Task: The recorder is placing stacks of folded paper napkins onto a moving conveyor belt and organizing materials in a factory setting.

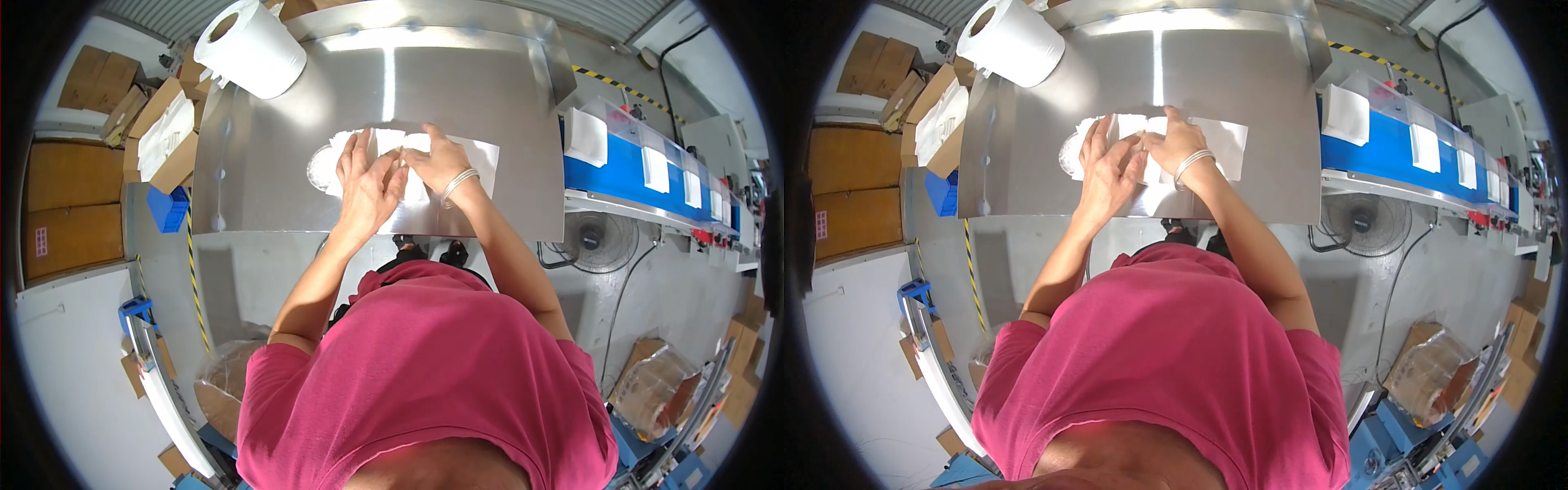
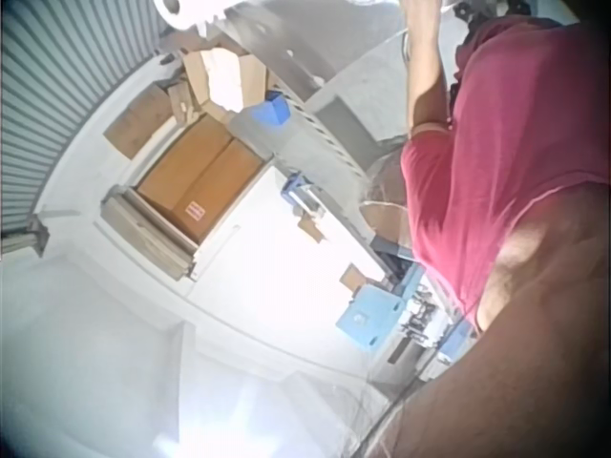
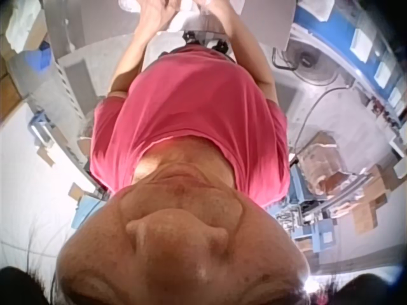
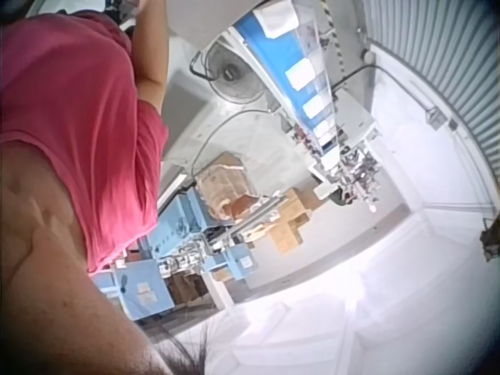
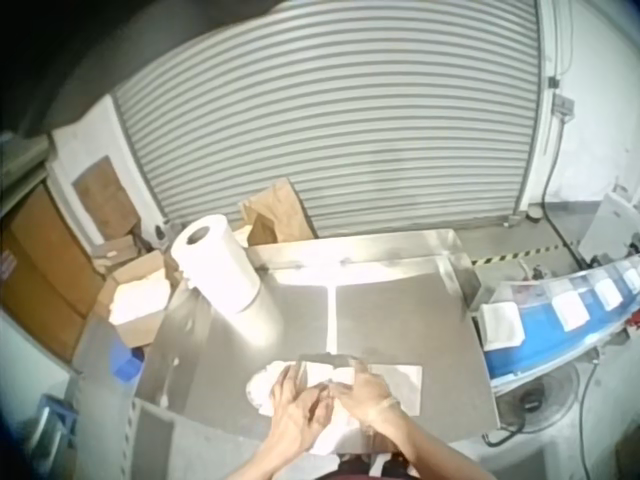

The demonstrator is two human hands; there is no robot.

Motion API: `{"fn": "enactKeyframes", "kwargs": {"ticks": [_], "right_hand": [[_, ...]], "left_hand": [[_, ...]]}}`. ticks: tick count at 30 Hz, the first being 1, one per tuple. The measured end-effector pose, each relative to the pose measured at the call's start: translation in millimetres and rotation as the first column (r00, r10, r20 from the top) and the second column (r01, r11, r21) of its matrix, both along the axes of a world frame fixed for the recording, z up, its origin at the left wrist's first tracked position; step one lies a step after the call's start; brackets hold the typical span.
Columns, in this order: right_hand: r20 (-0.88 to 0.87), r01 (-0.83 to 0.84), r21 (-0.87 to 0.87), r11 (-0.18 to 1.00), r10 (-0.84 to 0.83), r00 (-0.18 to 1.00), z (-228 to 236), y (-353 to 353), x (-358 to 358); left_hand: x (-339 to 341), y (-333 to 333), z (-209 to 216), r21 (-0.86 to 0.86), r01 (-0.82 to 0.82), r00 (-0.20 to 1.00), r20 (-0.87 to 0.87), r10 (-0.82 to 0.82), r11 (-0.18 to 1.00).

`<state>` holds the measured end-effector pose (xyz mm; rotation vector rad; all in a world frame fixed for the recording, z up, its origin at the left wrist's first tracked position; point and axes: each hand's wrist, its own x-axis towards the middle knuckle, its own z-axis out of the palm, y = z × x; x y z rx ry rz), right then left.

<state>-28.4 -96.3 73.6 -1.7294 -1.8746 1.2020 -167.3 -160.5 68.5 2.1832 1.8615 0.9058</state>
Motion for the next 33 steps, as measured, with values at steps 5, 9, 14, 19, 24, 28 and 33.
{"fn": "enactKeyframes", "kwargs": {"ticks": [5,9,14,19,24,28,33], "right_hand": [[-0.123,0.008,-0.078,0.997,-0.018,0.992,-11,3,5],[-0.293,0.038,-0.176,0.984,-0.089,0.952,-10,-2,15],[-0.462,0.010,-0.263,0.965,-0.135,0.877,-22,-4,14],[-0.643,-0.166,-0.469,0.867,-0.206,0.738,-19,-6,18],[-0.418,0.114,0.011,0.993,-0.099,0.903,-43,-14,43],[0.123,0.074,0.505,0.860,-0.156,0.980,-64,-21,73],[0.263,0.021,0.366,0.930,-0.125,0.957,-72,-46,64]], "left_hand": [[-2,-2,2,0.004,-0.012,1.000,-0.006,0.012,1.000],[1,-2,4,0.013,-0.061,0.997,-0.055,0.061,0.998],[2,-4,1,0.010,-0.075,0.994,-0.085,0.076,0.997],[13,-4,10,0.023,-0.103,0.991,-0.088,0.104,0.994],[15,-3,3,0.021,-0.130,0.981,-0.141,0.131,0.991],[17,-3,5,0.026,-0.136,0.979,-0.150,0.139,0.990],[19,-1,3,0.043,-0.167,0.970,-0.175,0.172,0.985]]}}
